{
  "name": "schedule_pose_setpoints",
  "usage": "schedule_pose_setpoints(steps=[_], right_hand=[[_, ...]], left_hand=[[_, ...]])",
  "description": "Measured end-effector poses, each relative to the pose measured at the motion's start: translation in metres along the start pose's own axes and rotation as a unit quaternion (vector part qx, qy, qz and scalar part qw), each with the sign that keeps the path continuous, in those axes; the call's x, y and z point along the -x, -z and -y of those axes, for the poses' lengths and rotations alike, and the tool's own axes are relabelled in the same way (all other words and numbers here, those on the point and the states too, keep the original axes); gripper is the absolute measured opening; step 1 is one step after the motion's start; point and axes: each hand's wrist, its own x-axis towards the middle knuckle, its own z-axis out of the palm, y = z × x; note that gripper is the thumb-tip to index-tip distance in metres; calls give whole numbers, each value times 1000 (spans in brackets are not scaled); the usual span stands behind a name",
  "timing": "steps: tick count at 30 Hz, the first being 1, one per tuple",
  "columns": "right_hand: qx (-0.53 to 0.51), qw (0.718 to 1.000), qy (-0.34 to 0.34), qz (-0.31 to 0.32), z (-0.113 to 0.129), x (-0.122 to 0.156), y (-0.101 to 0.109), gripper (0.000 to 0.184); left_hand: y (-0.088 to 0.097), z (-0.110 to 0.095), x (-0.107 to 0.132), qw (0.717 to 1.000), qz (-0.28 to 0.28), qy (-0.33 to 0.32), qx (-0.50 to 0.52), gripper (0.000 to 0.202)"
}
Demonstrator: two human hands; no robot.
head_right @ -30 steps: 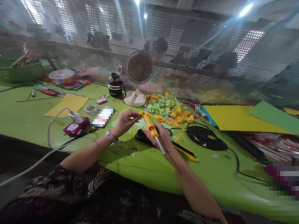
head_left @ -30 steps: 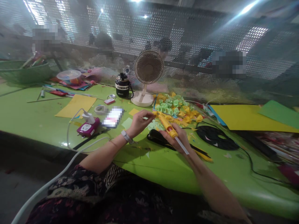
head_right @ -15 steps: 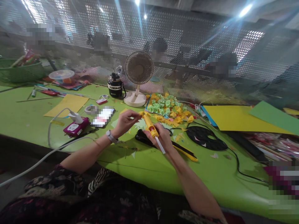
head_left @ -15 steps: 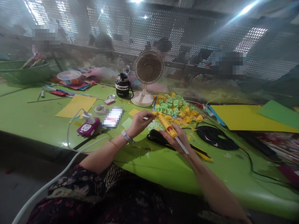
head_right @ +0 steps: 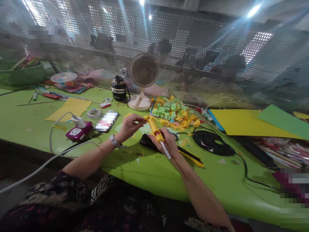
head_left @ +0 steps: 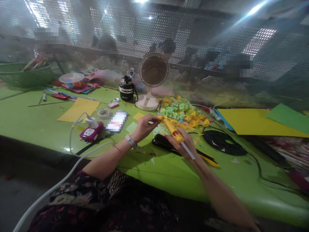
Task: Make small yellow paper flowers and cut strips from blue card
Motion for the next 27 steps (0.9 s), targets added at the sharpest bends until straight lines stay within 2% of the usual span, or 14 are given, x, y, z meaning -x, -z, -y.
schedule_pose_setpoints(steps=[22,27], right_hand=[[11,1000,4,-1,-6,2,-1,45],[11,1000,4,-5,-2,1,0,49]], left_hand=[[1,0,-1,1000,0,-12,4,19],[1,-1,-1,1000,0,-19,0,16]])
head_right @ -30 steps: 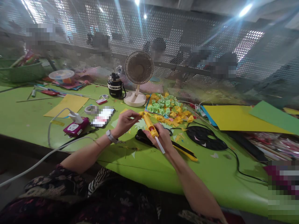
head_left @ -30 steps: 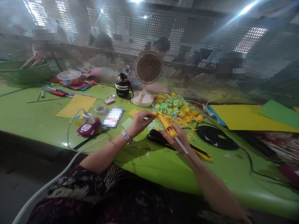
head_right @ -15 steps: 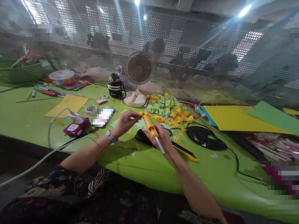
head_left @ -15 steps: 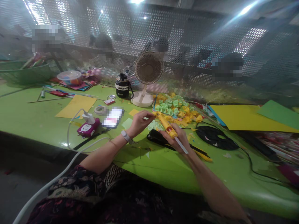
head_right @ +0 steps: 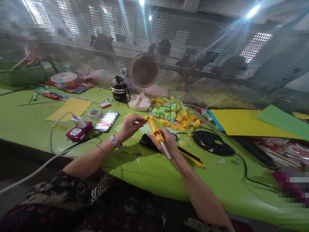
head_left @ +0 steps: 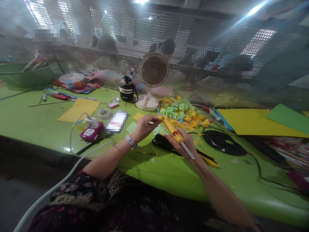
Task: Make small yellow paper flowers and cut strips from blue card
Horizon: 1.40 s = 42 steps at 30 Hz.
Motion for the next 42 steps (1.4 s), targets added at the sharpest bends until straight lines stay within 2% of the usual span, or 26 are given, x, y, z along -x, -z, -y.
schedule_pose_setpoints(steps=[24,26,29,34,36,40,42], right_hand=[[17,1000,12,4,0,0,-1,50],[15,1000,12,4,-1,0,-1,49],[10,1000,27,11,-4,0,-1,47],[-10,999,52,-7,-19,-1,10,43],[2,999,39,-26,-29,-4,24,42],[69,997,-15,-37,-60,-14,64,47],[134,987,-81,-34,-82,-16,83,49]], left_hand=[[0,1,0,1000,-1,18,17,20],[-1,3,1,998,-5,45,43,24],[-1,3,-1,983,0,137,122,32],[5,-3,-7,919,13,325,223,43],[7,-7,-9,903,7,360,235,43],[9,-8,-11,887,-7,383,259,37],[9,-6,-11,879,-16,393,270,33]])
